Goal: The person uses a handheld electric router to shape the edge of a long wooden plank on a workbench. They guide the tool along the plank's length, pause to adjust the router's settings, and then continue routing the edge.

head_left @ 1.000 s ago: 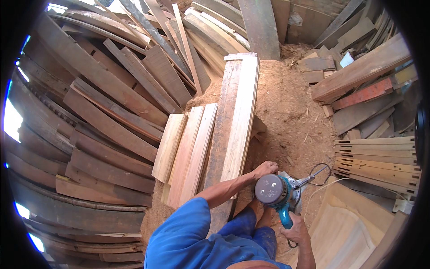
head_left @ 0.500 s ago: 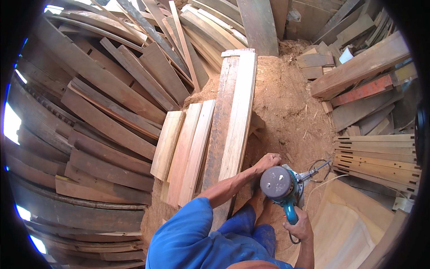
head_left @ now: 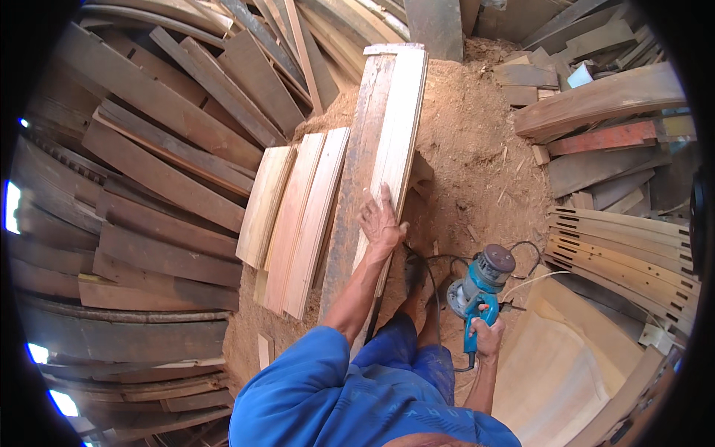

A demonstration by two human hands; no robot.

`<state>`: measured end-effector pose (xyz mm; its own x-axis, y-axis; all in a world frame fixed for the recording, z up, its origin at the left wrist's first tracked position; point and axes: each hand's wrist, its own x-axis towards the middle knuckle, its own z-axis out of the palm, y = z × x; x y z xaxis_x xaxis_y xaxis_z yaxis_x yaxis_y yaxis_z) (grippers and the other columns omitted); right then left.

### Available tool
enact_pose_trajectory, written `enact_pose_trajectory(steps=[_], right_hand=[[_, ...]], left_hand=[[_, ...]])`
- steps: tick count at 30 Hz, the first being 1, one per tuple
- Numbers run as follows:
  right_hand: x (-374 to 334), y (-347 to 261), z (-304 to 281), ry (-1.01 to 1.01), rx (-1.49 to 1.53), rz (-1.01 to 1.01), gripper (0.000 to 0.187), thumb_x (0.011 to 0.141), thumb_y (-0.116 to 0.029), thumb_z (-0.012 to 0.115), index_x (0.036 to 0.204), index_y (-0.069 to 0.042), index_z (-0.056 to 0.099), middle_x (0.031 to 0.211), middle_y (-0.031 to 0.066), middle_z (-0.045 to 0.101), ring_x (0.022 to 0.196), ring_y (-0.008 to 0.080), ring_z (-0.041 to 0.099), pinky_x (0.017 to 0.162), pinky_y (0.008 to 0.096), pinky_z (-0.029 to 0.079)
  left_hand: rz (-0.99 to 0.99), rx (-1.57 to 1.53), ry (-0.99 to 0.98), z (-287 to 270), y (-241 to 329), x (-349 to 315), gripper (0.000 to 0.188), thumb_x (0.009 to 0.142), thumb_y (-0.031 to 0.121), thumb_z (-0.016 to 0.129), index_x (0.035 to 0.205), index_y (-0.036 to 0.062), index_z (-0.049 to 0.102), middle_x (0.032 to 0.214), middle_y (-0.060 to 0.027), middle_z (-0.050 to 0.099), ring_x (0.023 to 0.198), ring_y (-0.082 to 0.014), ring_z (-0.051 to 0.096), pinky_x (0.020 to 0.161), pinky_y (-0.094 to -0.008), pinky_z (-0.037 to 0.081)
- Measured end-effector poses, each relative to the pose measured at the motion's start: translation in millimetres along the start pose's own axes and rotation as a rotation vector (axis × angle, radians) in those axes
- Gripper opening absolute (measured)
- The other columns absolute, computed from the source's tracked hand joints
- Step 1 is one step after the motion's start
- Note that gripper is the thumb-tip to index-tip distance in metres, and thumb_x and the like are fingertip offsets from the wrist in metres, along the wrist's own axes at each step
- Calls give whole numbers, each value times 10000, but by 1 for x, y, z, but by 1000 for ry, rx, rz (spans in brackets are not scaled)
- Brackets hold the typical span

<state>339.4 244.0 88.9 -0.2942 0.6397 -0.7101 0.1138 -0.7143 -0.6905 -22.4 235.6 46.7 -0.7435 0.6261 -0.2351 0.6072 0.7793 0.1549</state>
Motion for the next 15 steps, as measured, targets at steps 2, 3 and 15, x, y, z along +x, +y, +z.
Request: enact_pose_trajectory(steps=[2,3,15], right_hand=[[2,10,-10,79,42,30,360,813,-41,651,1162,-11,567,800,36,583,569,102,530,504,271,460],[8,17,-17,102,47,43,363,818,-28,639,1169,-24,550,894,46,587,572,105,530,488,276,463],[17,43,-67,137,29,177,438,807,-10,634,1227,-64,521,981,25,558,579,102,534,468,264,463]], left_hand=[[10,-76,-59,6,-10,-4,1200,728,281,846,1623,80,74,1557,-423,198,1380,-596,308,1121,-669,270],[-1,-132,-88,1,-11,1,1235,713,239,851,1626,81,35,1564,-426,185,1381,-612,306,1126,-681,267],[166,-549,-36,-36,-33,-2,1018,740,37,584,1638,98,109,1524,-359,374,1395,-501,424,1198,-444,355]])
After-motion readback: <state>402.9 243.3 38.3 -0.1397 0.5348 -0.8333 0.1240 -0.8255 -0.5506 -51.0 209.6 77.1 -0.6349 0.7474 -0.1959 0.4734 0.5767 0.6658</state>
